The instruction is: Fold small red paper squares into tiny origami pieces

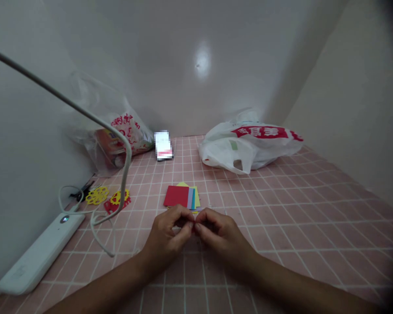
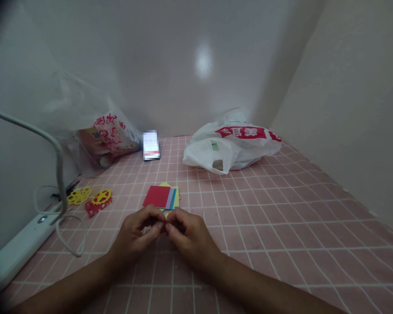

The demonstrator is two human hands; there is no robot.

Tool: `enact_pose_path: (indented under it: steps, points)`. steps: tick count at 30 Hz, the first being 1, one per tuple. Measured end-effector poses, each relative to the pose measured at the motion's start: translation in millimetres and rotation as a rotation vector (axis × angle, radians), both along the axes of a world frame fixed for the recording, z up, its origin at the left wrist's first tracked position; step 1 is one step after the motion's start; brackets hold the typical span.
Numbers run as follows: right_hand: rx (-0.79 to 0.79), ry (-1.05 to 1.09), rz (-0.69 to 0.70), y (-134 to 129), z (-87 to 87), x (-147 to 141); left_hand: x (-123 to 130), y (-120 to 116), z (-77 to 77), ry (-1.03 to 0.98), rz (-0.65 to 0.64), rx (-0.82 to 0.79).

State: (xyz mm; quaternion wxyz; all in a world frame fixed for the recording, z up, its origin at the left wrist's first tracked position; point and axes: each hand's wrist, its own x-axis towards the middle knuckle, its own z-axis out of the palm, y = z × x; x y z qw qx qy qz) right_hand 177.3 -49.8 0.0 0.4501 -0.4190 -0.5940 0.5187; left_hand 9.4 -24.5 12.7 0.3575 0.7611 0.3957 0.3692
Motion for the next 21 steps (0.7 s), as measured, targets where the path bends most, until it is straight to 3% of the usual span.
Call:
enact_pose_path:
  steps: [12,21]
  points:
    - [-0.053,0.024,-0.004,0.1,-0.9,0.2,-0.5,-1.1,-2.4,-0.019,0.016,-0.003]
    - [-0.004,-0.024,-0.019,-0.6,3.4,0.1,-0.5,-3.2,7.0,-0.054,-0.002,-0.147]
